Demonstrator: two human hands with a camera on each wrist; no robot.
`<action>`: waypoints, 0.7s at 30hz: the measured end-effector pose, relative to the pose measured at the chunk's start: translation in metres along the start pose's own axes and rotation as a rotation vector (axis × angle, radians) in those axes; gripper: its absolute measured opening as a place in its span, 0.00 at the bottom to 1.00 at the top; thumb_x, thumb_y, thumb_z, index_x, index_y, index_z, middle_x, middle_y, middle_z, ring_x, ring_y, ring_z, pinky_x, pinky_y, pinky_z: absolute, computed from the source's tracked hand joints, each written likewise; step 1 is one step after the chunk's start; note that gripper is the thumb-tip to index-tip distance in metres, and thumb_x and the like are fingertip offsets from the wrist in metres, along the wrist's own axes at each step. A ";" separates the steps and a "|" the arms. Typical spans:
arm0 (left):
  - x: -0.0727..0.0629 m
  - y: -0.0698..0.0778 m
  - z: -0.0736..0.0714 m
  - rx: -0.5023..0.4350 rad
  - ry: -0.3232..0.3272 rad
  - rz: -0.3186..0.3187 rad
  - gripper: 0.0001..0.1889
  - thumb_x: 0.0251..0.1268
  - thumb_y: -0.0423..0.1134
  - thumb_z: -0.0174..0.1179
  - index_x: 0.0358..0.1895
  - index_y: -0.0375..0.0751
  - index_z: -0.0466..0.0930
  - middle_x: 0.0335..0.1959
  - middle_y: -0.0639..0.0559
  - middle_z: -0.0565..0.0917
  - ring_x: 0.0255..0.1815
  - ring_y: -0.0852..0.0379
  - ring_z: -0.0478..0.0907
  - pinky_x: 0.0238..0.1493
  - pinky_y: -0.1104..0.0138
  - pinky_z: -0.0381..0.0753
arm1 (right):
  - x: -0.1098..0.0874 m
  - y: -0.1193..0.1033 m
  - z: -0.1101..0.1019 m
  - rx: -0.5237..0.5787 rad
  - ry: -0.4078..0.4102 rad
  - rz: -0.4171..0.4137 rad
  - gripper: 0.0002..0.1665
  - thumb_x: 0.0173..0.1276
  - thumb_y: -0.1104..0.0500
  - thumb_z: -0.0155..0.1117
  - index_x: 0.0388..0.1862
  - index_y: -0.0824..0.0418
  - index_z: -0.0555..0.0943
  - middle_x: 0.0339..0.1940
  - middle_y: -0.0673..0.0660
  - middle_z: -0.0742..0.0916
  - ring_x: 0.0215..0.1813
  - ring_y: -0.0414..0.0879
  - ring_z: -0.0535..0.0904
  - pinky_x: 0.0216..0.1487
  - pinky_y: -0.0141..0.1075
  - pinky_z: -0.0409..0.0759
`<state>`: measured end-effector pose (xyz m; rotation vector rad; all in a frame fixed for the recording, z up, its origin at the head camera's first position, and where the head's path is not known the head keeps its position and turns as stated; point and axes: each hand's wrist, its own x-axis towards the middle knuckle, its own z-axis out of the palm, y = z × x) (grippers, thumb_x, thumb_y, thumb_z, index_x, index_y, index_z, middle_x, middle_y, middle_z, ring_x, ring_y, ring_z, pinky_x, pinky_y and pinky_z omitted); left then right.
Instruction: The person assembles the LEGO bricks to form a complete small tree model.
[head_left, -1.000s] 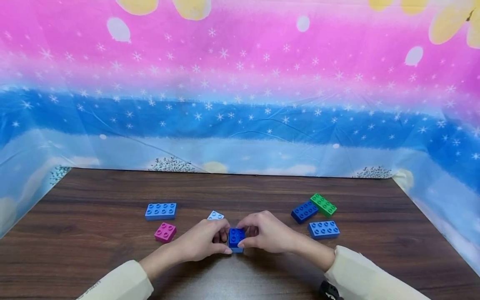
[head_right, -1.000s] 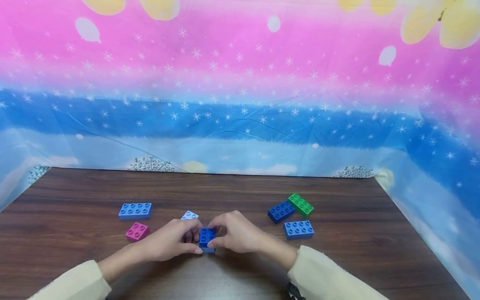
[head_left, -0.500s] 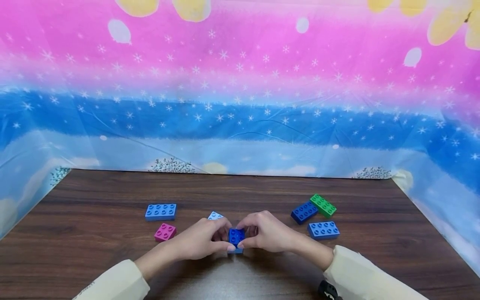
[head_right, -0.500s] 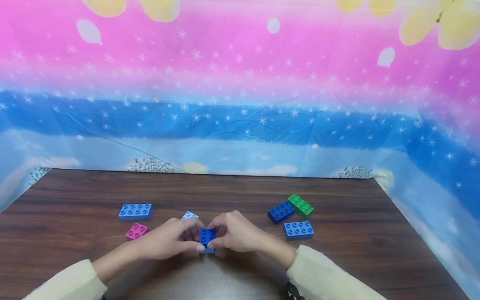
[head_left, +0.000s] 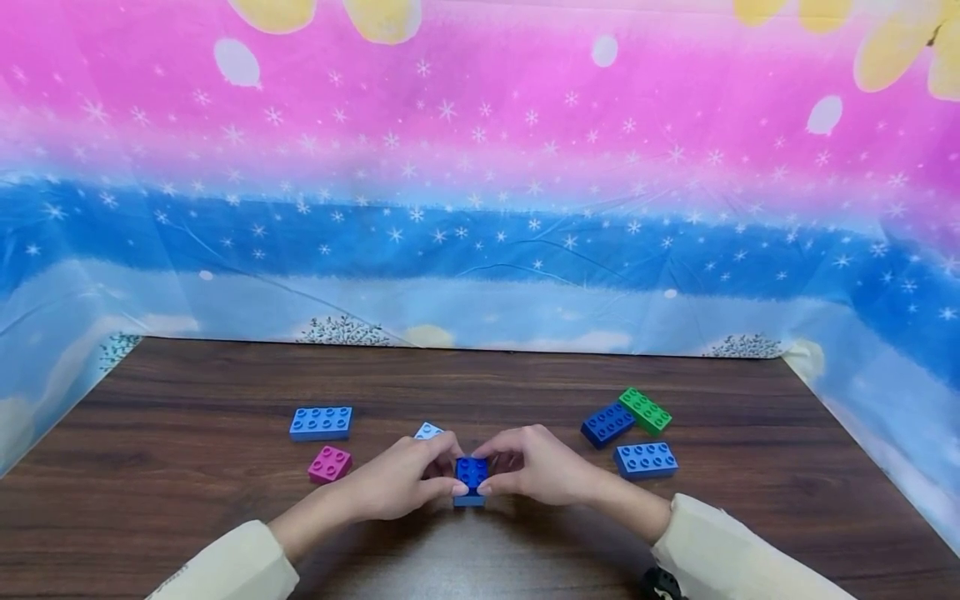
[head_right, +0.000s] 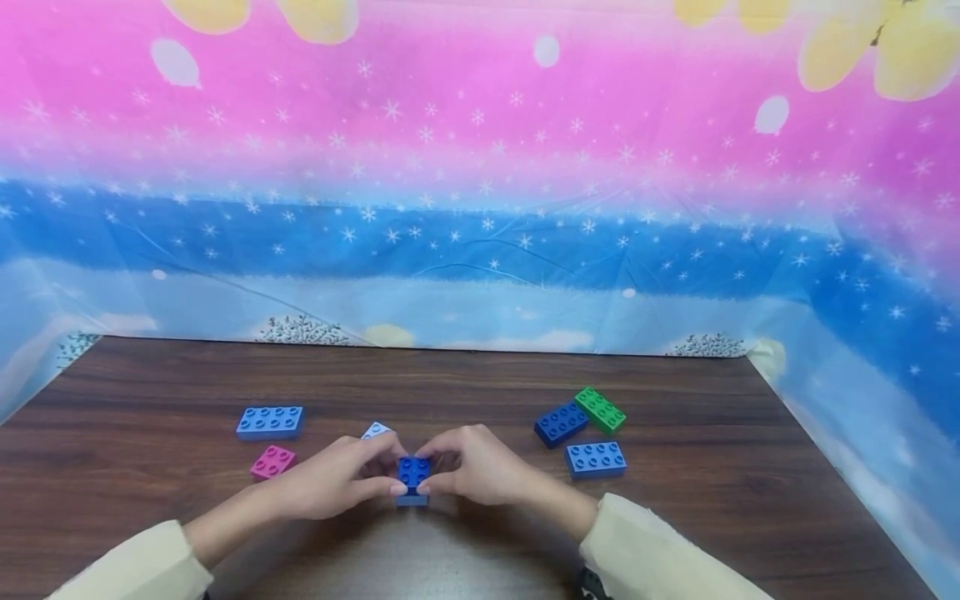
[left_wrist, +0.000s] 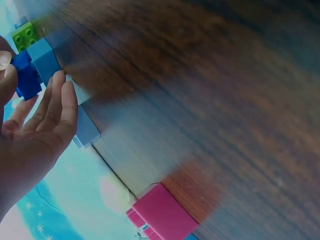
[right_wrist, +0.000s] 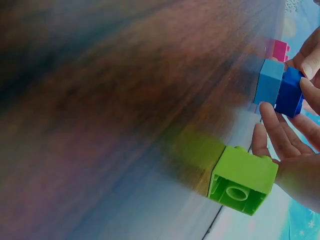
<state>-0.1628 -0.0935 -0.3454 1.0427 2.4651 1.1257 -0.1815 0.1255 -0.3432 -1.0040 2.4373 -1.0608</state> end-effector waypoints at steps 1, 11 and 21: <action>0.000 0.000 0.000 0.002 0.001 -0.001 0.08 0.65 0.41 0.55 0.40 0.43 0.70 0.30 0.58 0.79 0.30 0.65 0.75 0.32 0.71 0.74 | 0.000 0.000 0.000 0.007 -0.005 0.006 0.17 0.58 0.57 0.67 0.46 0.61 0.80 0.36 0.49 0.84 0.36 0.36 0.78 0.39 0.30 0.76; -0.001 -0.001 0.001 -0.009 0.014 0.008 0.08 0.64 0.40 0.56 0.39 0.42 0.70 0.29 0.57 0.77 0.29 0.64 0.73 0.30 0.71 0.73 | -0.003 0.003 -0.002 0.098 -0.025 0.003 0.11 0.60 0.59 0.65 0.41 0.59 0.77 0.35 0.50 0.83 0.37 0.40 0.79 0.41 0.33 0.77; -0.001 0.000 0.000 -0.015 0.019 0.021 0.08 0.63 0.40 0.57 0.38 0.40 0.69 0.29 0.57 0.77 0.29 0.64 0.73 0.30 0.71 0.74 | -0.001 0.006 -0.001 0.158 -0.050 -0.017 0.10 0.61 0.61 0.64 0.40 0.61 0.76 0.35 0.52 0.83 0.37 0.41 0.80 0.41 0.32 0.77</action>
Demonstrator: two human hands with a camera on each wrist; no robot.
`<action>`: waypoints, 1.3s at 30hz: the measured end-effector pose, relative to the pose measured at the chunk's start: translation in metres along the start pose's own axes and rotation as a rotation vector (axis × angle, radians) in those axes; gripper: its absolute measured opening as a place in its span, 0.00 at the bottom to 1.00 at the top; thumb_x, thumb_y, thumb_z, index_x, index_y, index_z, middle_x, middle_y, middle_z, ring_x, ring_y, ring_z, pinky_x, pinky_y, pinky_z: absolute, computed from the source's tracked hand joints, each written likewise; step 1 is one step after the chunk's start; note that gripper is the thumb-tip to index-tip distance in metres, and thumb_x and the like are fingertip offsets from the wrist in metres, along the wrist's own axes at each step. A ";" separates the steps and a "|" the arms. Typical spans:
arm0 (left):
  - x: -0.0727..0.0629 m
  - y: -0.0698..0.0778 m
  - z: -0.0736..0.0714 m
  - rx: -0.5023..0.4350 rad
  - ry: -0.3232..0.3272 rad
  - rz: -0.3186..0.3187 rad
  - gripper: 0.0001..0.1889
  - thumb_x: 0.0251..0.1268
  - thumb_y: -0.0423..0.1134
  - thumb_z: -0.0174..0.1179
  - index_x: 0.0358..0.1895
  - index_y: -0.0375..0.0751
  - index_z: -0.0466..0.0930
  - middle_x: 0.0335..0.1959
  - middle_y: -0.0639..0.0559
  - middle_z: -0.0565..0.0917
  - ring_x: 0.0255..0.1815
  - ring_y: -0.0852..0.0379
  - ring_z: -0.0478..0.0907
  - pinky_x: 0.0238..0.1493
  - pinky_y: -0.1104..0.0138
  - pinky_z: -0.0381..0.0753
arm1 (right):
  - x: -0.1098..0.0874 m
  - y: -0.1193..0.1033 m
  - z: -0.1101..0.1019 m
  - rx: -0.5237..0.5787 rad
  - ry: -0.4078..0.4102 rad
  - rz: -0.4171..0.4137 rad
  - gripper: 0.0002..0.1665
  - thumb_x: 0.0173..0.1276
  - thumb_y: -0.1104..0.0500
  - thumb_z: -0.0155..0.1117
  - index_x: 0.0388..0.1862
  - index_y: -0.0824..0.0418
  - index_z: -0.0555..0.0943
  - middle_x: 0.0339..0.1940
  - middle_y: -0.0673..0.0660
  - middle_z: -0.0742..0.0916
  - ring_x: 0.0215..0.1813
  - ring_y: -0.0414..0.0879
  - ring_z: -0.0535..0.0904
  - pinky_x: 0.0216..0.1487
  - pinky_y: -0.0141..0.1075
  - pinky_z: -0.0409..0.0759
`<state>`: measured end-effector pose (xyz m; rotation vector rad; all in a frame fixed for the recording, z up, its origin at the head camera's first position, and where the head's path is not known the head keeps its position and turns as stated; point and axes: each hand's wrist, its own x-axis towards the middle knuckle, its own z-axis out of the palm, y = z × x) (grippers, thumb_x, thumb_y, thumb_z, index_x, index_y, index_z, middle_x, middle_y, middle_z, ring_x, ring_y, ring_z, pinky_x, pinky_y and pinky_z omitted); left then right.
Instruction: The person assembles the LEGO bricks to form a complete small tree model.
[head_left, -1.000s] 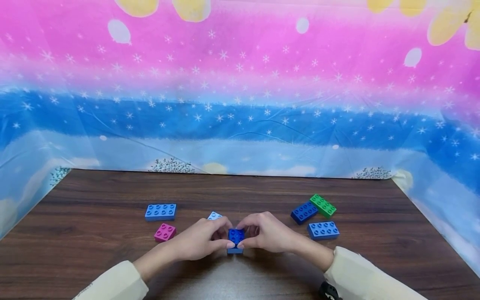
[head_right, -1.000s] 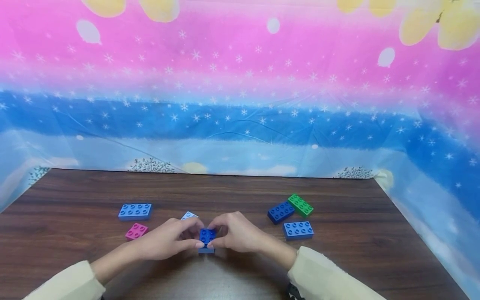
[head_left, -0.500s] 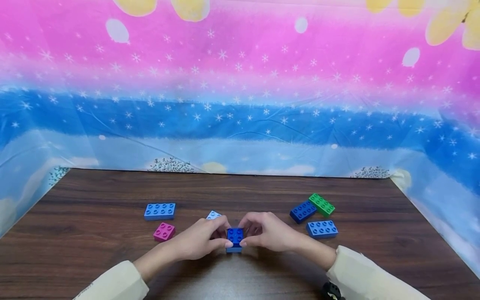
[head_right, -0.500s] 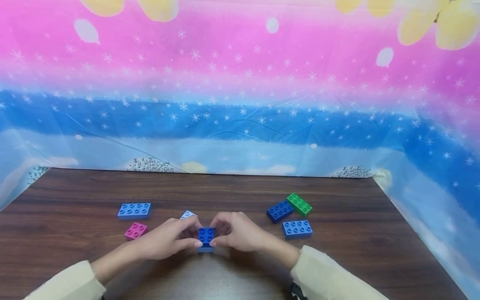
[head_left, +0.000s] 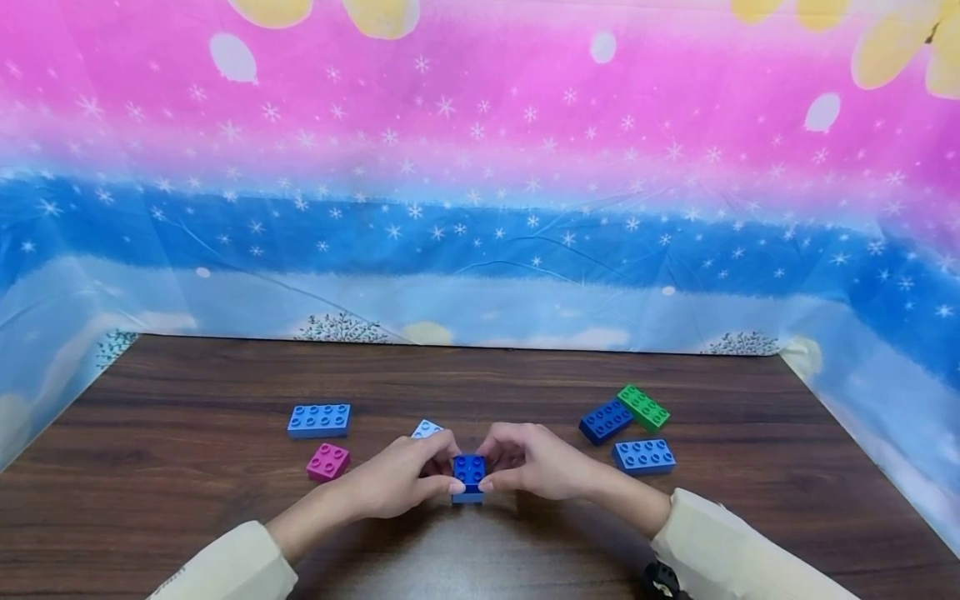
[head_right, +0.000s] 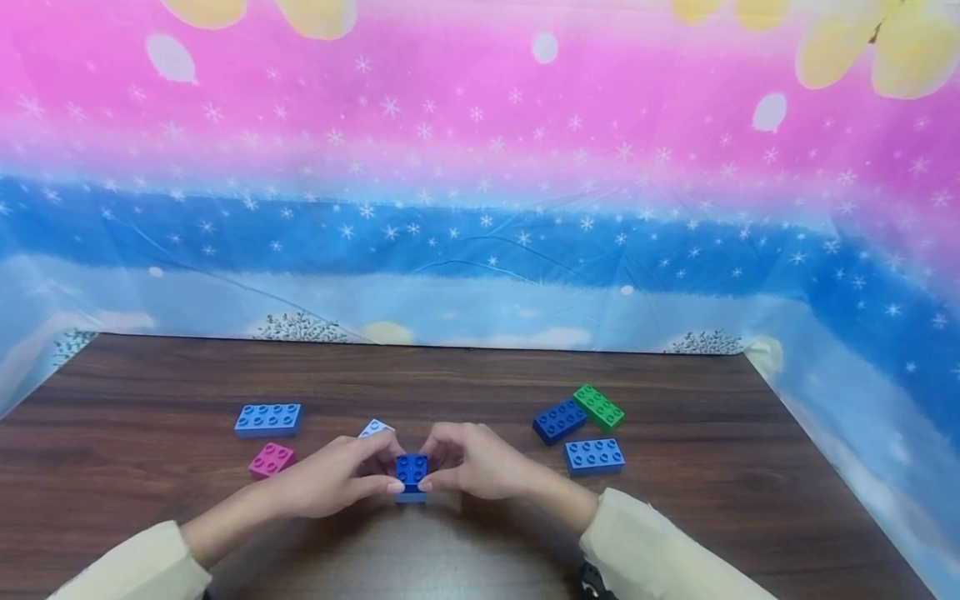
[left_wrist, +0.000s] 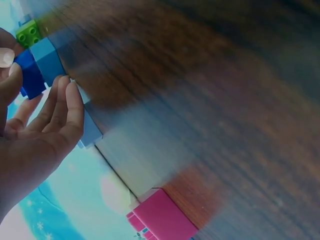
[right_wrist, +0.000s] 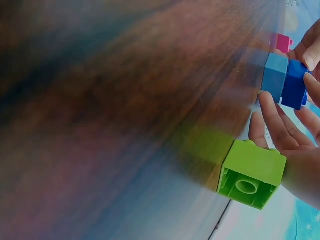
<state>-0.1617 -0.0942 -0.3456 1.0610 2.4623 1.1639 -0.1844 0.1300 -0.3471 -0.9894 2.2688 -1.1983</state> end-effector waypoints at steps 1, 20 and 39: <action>0.000 0.000 0.000 -0.002 -0.002 -0.003 0.08 0.63 0.40 0.57 0.38 0.40 0.70 0.29 0.57 0.77 0.29 0.64 0.74 0.30 0.71 0.74 | 0.000 0.000 0.000 0.000 0.001 -0.001 0.10 0.61 0.61 0.64 0.40 0.61 0.76 0.35 0.52 0.83 0.37 0.41 0.80 0.41 0.32 0.77; 0.000 0.002 -0.001 -0.031 -0.008 -0.033 0.08 0.63 0.39 0.57 0.38 0.40 0.70 0.29 0.56 0.76 0.29 0.62 0.73 0.30 0.70 0.73 | 0.001 -0.001 0.001 0.055 0.032 0.038 0.10 0.58 0.65 0.66 0.39 0.64 0.79 0.36 0.54 0.84 0.37 0.41 0.81 0.38 0.32 0.79; 0.002 0.002 -0.004 0.028 -0.049 -0.072 0.08 0.63 0.41 0.57 0.39 0.42 0.72 0.29 0.58 0.77 0.30 0.64 0.73 0.32 0.70 0.73 | 0.000 -0.002 0.000 0.057 0.031 0.013 0.12 0.57 0.64 0.67 0.40 0.66 0.80 0.35 0.56 0.85 0.35 0.41 0.82 0.37 0.31 0.79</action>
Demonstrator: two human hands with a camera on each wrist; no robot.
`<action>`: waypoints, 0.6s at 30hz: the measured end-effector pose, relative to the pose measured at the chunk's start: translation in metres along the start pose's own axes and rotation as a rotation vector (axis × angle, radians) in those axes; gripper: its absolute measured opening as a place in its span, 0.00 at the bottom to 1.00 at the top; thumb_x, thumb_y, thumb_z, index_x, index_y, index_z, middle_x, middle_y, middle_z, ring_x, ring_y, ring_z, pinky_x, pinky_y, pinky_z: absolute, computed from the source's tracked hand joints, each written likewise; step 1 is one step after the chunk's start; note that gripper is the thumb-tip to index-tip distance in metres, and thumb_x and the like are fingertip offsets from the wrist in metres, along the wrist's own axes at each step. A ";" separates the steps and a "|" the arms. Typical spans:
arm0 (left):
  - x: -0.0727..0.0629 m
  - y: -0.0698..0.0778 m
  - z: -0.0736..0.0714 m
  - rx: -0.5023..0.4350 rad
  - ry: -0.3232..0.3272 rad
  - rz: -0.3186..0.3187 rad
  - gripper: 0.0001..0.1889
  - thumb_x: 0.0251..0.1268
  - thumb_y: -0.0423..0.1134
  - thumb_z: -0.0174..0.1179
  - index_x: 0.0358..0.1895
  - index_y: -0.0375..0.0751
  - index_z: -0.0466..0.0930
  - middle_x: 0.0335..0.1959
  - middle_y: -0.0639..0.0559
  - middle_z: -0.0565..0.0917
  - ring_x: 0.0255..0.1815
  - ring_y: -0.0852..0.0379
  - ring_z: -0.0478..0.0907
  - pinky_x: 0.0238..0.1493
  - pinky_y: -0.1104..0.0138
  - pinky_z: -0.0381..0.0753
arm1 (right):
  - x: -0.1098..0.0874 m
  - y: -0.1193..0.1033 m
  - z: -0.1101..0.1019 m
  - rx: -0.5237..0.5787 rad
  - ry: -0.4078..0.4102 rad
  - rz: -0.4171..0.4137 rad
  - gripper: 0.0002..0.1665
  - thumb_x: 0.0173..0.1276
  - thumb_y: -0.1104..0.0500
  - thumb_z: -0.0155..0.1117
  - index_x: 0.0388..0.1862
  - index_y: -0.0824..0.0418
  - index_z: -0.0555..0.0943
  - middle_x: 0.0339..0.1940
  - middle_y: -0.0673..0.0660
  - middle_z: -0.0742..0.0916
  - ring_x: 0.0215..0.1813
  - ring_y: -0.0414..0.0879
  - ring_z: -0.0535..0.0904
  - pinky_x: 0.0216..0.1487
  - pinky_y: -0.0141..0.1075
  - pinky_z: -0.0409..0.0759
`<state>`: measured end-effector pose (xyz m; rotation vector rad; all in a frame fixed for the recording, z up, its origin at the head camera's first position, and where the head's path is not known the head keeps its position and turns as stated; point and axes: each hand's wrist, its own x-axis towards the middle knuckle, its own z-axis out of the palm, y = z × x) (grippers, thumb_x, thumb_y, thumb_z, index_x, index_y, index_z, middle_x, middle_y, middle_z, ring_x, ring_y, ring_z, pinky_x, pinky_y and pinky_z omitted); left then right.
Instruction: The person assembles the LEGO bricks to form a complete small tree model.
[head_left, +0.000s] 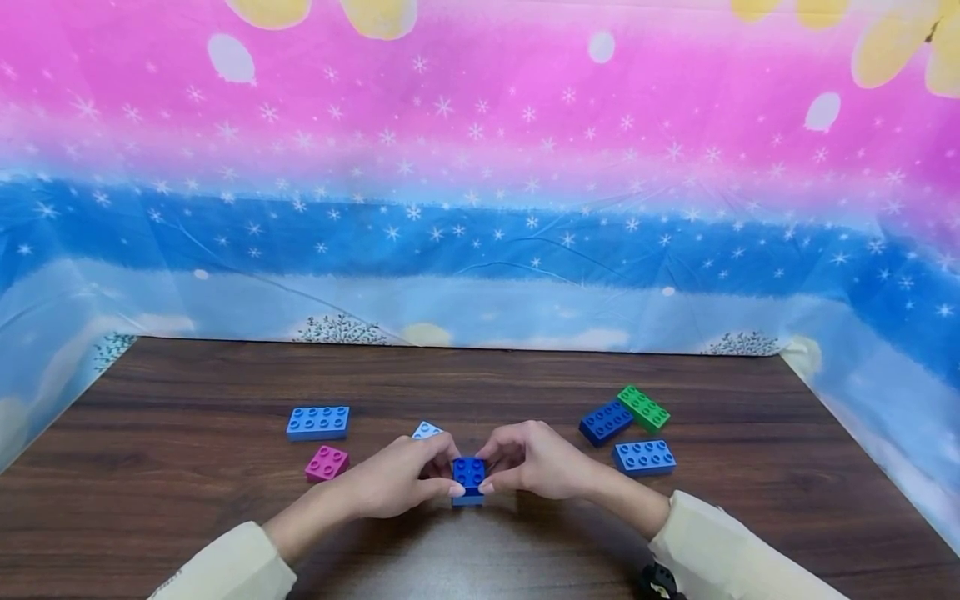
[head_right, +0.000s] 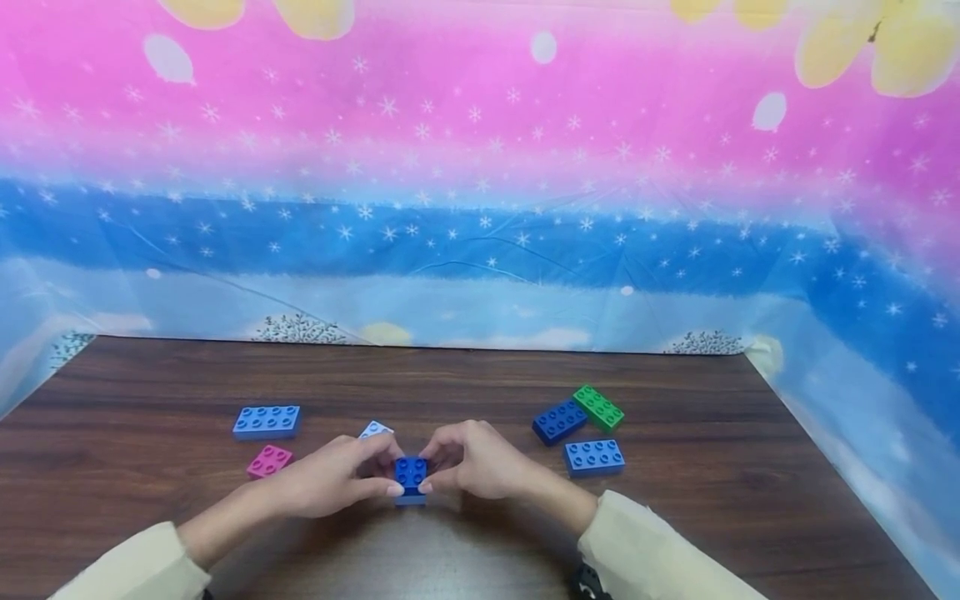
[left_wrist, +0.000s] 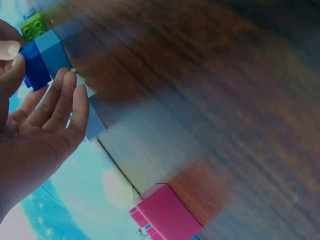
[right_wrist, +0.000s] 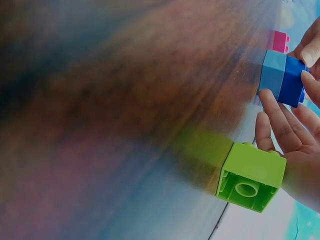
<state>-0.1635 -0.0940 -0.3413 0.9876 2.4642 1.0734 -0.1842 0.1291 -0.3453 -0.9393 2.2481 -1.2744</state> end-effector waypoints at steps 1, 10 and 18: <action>0.000 0.000 -0.001 0.001 -0.007 0.005 0.09 0.63 0.42 0.57 0.40 0.42 0.72 0.29 0.58 0.77 0.30 0.64 0.73 0.32 0.70 0.73 | 0.000 0.000 0.000 -0.005 0.001 0.004 0.12 0.57 0.64 0.67 0.40 0.66 0.80 0.35 0.56 0.85 0.35 0.41 0.82 0.37 0.31 0.79; -0.002 -0.003 -0.014 0.031 0.005 0.030 0.14 0.60 0.42 0.60 0.45 0.38 0.73 0.33 0.53 0.81 0.36 0.58 0.77 0.38 0.65 0.76 | 0.000 0.002 -0.001 -0.016 0.002 0.014 0.11 0.57 0.64 0.67 0.39 0.64 0.80 0.35 0.54 0.85 0.36 0.42 0.82 0.38 0.31 0.79; -0.007 -0.004 -0.027 0.063 0.067 -0.018 0.16 0.58 0.39 0.62 0.48 0.37 0.74 0.37 0.49 0.80 0.39 0.54 0.77 0.39 0.64 0.77 | 0.000 0.001 -0.001 -0.026 -0.005 0.015 0.11 0.58 0.63 0.67 0.40 0.64 0.79 0.35 0.54 0.85 0.36 0.40 0.81 0.39 0.31 0.78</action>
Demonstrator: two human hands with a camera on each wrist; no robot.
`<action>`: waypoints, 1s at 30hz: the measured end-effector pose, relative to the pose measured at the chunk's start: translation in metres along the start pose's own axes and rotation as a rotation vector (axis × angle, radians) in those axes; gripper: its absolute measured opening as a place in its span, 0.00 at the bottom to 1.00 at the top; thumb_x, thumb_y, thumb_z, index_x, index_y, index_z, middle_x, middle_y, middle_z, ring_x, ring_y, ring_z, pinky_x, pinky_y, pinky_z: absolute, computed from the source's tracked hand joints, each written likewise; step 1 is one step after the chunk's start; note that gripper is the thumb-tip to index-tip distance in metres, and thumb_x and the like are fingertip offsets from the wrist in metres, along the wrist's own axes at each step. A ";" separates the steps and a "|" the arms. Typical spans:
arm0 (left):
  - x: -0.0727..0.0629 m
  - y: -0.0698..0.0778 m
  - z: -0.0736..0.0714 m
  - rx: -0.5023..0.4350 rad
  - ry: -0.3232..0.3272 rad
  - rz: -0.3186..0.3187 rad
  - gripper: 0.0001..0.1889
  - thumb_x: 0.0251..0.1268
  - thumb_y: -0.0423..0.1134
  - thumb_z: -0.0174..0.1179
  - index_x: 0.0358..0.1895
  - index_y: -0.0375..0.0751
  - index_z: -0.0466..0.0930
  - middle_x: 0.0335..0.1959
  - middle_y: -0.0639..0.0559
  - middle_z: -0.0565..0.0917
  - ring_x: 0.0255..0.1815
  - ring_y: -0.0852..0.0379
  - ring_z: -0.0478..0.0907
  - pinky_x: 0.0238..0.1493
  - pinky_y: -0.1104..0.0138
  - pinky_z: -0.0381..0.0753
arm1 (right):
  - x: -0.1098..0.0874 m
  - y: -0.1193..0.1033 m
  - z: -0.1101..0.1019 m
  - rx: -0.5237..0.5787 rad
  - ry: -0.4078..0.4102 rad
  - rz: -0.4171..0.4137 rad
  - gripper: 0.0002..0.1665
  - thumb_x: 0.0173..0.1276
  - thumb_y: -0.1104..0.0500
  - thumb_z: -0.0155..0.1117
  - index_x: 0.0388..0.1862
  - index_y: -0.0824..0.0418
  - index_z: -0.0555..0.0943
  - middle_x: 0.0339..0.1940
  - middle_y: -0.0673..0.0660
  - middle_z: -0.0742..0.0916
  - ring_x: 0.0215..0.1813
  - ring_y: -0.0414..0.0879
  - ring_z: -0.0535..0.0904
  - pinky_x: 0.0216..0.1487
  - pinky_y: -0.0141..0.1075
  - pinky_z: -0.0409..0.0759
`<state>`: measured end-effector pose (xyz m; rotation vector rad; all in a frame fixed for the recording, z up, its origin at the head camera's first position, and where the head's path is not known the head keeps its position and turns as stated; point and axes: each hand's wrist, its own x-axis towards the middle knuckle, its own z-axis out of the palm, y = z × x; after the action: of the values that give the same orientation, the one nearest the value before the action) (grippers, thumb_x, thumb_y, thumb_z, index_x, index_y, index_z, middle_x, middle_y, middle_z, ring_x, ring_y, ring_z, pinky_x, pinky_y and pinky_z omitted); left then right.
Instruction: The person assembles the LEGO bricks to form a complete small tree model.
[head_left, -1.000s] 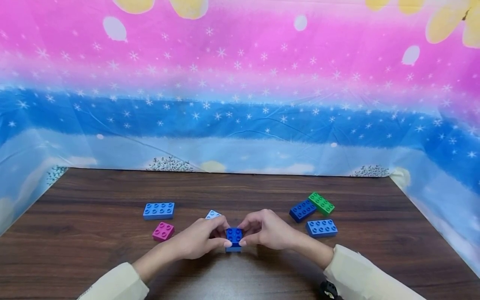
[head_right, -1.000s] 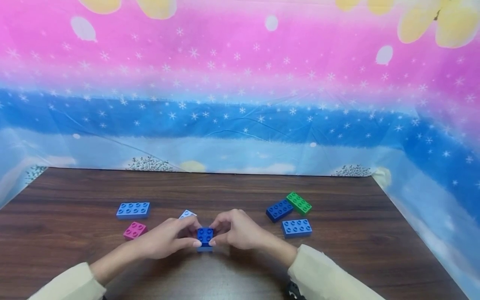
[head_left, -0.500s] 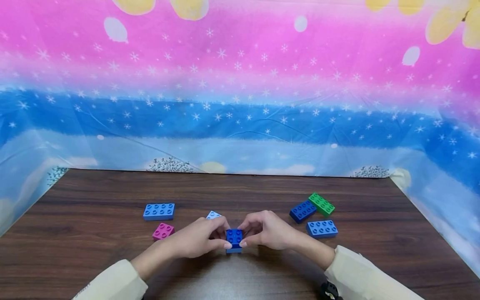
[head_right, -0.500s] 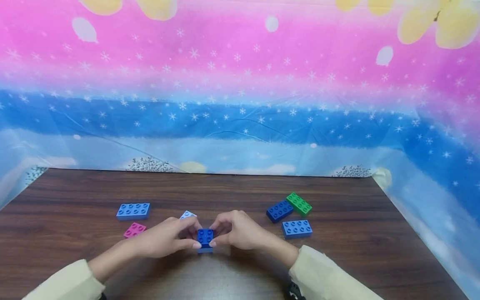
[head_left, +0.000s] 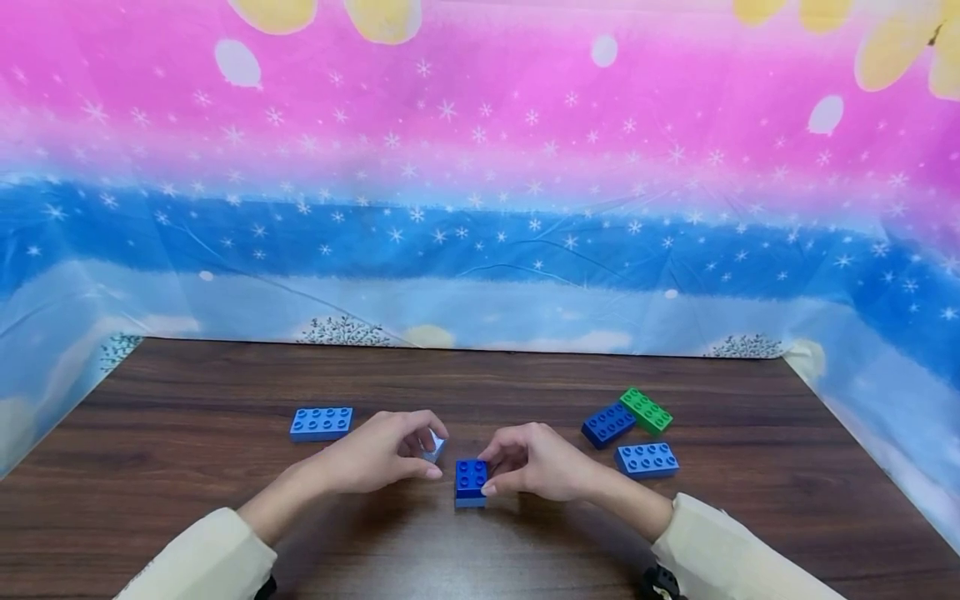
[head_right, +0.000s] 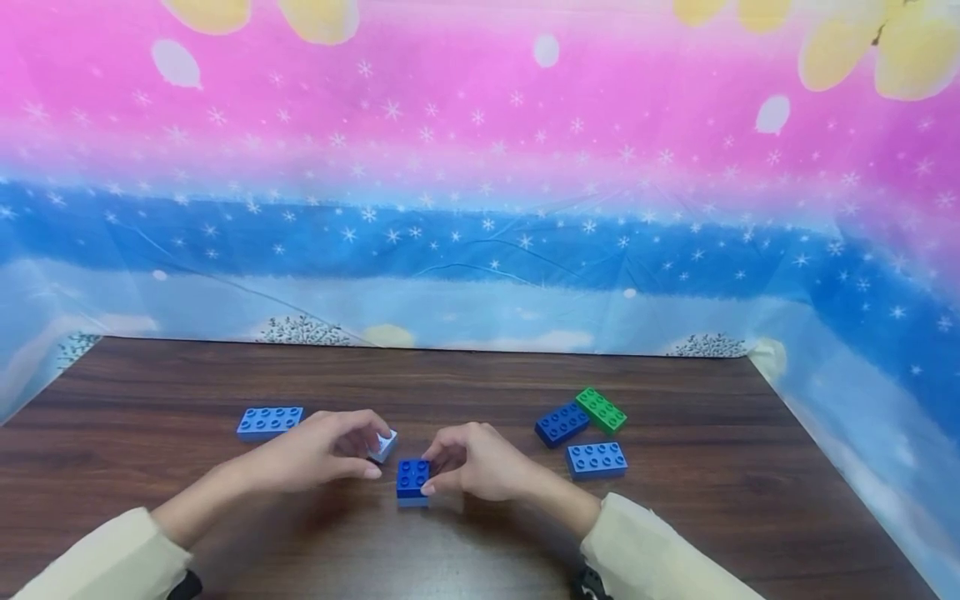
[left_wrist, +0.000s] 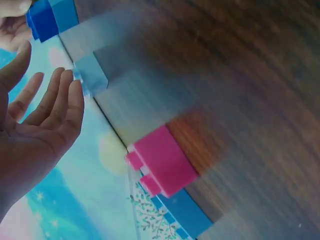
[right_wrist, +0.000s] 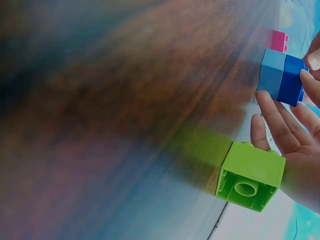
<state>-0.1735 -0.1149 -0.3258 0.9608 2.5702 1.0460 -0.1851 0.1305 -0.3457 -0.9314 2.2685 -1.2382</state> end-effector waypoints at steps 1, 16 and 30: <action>0.000 0.000 -0.002 0.003 0.007 -0.006 0.16 0.58 0.38 0.62 0.48 0.37 0.74 0.37 0.49 0.79 0.39 0.53 0.77 0.39 0.65 0.76 | 0.000 0.000 0.000 0.000 -0.001 -0.001 0.11 0.58 0.63 0.67 0.40 0.64 0.79 0.35 0.54 0.85 0.36 0.40 0.81 0.39 0.31 0.78; 0.002 -0.014 -0.007 0.096 0.089 -0.016 0.20 0.52 0.33 0.66 0.50 0.38 0.75 0.42 0.47 0.76 0.39 0.53 0.76 0.40 0.60 0.76 | 0.000 -0.001 -0.001 -0.012 -0.002 0.000 0.12 0.58 0.63 0.67 0.41 0.63 0.79 0.35 0.53 0.85 0.36 0.40 0.81 0.39 0.31 0.78; 0.007 -0.019 -0.005 0.132 0.075 -0.026 0.20 0.55 0.29 0.63 0.53 0.38 0.75 0.48 0.44 0.77 0.42 0.51 0.76 0.42 0.59 0.76 | 0.000 0.000 -0.001 -0.006 -0.005 0.011 0.11 0.59 0.62 0.66 0.41 0.63 0.79 0.35 0.53 0.85 0.37 0.41 0.81 0.39 0.31 0.78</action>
<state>-0.1901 -0.1239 -0.3346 0.9322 2.7348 0.9325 -0.1852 0.1309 -0.3453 -0.9222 2.2717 -1.2244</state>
